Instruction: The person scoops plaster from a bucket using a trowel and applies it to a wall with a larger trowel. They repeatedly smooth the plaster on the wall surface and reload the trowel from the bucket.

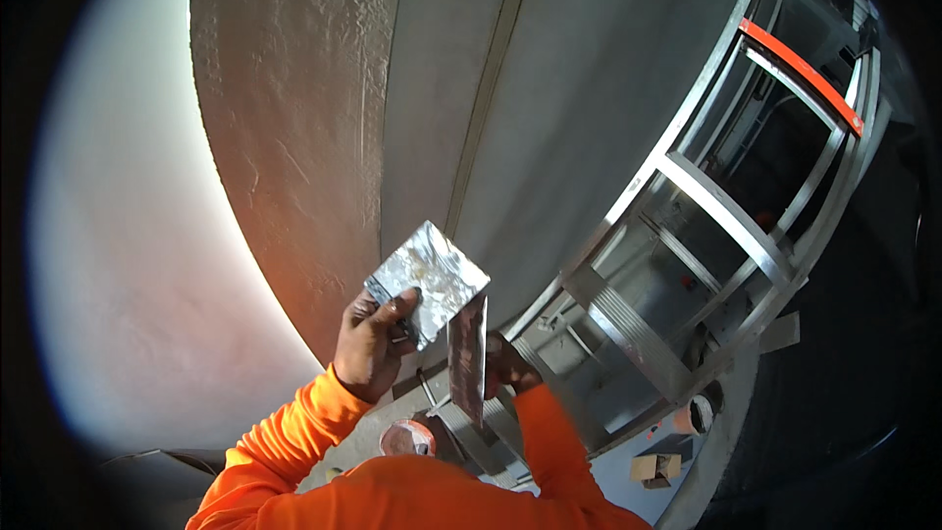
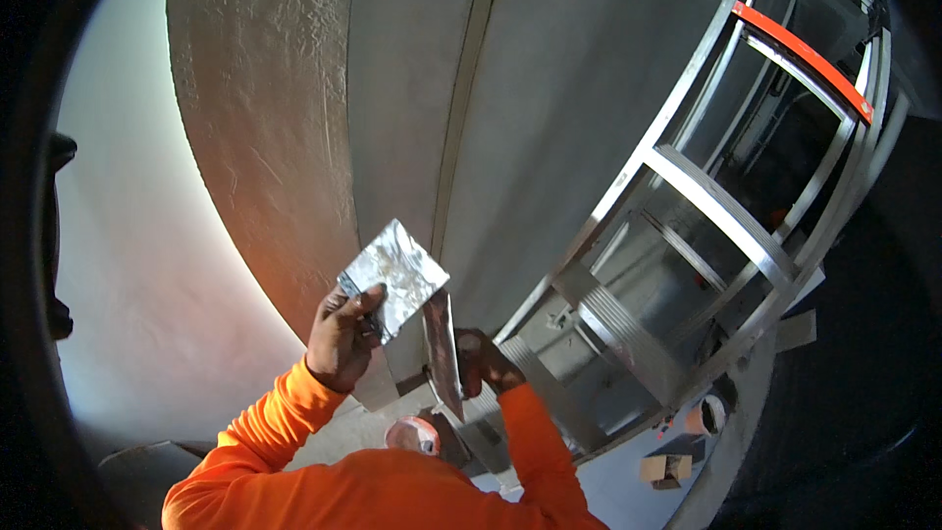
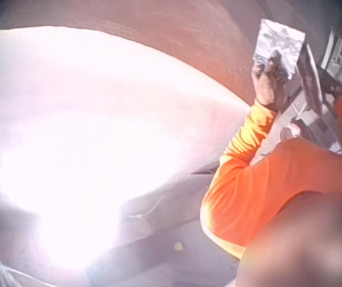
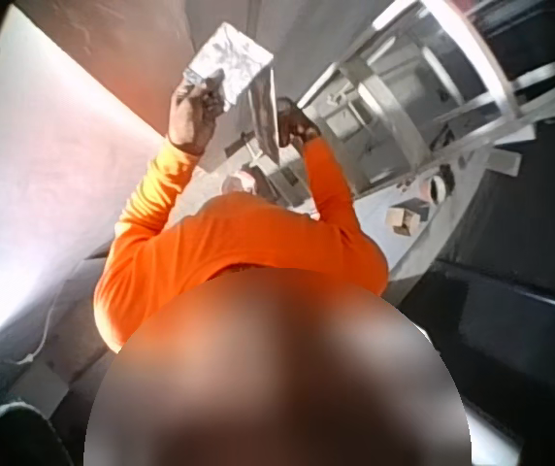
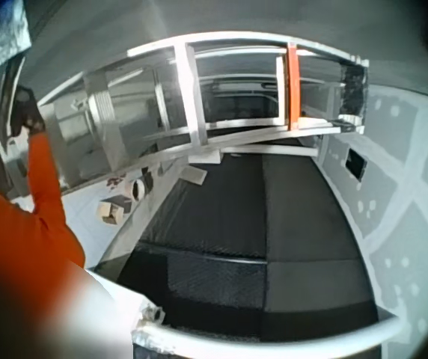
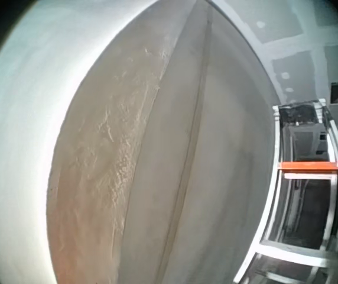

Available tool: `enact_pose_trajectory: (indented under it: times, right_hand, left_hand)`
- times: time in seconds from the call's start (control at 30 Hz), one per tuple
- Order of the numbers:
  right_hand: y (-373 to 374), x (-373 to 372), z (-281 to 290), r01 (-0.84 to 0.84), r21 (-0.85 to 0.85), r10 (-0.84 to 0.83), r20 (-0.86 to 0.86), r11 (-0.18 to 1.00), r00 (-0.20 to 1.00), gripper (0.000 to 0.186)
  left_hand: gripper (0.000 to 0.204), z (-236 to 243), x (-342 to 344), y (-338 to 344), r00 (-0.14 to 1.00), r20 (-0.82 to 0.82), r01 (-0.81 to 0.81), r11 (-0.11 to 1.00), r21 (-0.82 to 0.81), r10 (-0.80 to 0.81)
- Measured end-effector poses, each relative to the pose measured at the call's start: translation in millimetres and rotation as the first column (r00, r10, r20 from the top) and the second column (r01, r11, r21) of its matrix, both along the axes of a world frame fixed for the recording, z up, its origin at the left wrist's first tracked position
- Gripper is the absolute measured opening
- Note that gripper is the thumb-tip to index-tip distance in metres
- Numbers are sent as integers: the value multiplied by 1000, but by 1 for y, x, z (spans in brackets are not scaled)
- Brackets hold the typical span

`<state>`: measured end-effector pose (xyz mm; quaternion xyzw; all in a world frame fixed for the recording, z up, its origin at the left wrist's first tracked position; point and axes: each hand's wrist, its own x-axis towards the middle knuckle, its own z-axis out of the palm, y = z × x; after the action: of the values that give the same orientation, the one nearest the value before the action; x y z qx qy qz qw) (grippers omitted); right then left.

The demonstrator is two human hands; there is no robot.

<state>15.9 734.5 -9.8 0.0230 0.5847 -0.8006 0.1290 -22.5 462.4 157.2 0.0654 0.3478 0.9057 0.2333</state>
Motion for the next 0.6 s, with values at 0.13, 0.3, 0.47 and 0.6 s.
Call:
enact_pose_trajectory:
  times: [0.13, 0.3, 0.47, 0.6]
  right_hand:
    - [18, 13, 18, -9, -257, -112, -450, 966, 886, 33]
    - [10, 17, 91, 834, 332, -73, -913, 442, 402, 49]
    - [4, -34, 140, 998, -33, 194, -981, -60, -20, 38]
    - [-1, -91, 151, 981, -187, 46, -981, 58, -189, 61]
  left_hand:
    - [20, 24, -14, -1, 971, -115, -220, 973, -74, 211]
    - [24, 46, -11, 1, 713, -556, -552, 831, -66, 428]
    - [18, 66, 4, 12, 620, -599, -632, 775, 3, 507]
    - [19, 77, 16, 11, 568, -659, -650, 760, 8, 493]
